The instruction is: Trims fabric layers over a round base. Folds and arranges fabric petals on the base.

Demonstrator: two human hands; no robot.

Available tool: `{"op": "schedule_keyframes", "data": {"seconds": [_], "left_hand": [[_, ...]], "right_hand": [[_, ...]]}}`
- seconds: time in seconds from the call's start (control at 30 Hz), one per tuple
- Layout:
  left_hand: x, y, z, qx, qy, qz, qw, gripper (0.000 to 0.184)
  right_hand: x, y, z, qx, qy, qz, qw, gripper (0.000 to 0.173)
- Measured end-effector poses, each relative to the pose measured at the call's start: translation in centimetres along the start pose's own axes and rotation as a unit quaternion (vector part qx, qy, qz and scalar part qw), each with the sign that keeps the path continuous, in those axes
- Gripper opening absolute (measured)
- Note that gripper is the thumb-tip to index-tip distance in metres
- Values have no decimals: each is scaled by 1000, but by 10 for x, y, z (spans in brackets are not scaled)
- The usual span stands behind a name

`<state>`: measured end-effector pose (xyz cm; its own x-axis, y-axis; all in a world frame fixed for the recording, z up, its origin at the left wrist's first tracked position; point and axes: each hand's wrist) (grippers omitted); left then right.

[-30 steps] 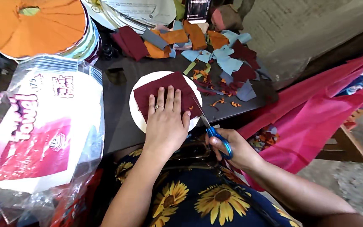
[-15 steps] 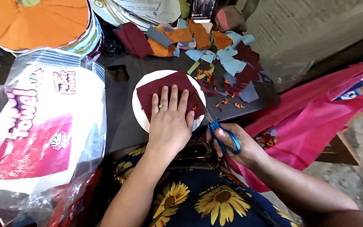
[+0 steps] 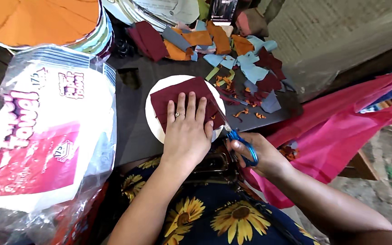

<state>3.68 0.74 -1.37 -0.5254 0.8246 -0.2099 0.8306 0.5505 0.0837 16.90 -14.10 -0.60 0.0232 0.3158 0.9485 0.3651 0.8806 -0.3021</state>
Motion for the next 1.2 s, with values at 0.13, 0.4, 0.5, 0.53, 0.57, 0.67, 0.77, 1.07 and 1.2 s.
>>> {"op": "schedule_keyframes", "data": {"seconds": [0.13, 0.4, 0.5, 0.53, 0.57, 0.67, 0.77, 1.07, 1.2], "left_hand": [[1, 0, 1, -8, -2, 5, 1000, 61], [1, 0, 2, -14, 0, 6, 1000, 62], [1, 0, 1, -15, -4, 5, 1000, 62], [1, 0, 2, -17, -5, 4, 1000, 62], [1, 0, 1, -16, -6, 3, 1000, 63], [1, 0, 1, -14, -9, 3, 1000, 62], [0, 1, 1, -9, -12, 0, 1000, 62], [1, 1, 1, -13, -16, 3, 1000, 63], [1, 0, 2, -17, -17, 2, 1000, 62]], "right_hand": [[3, 0, -2, 13, 29, 7, 999, 21], [8, 9, -5, 43, 41, -2, 998, 35], [13, 12, -4, 42, 26, 8, 999, 31], [14, 14, -4, 41, 25, 9, 999, 30], [14, 15, -4, 41, 23, 9, 999, 29], [15, 17, -3, 38, 23, 10, 999, 28], [17, 18, -2, 30, 20, 14, 999, 25], [20, 18, 1, 22, 25, 5, 999, 23], [21, 22, -4, 51, 45, 2, 998, 35]]}}
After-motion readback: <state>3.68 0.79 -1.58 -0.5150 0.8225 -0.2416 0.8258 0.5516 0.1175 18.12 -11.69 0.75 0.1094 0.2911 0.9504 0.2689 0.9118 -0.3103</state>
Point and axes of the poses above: each hand's wrist, its own y-axis towards the middle knuckle, its own z-axis out of the palm, x = y × z
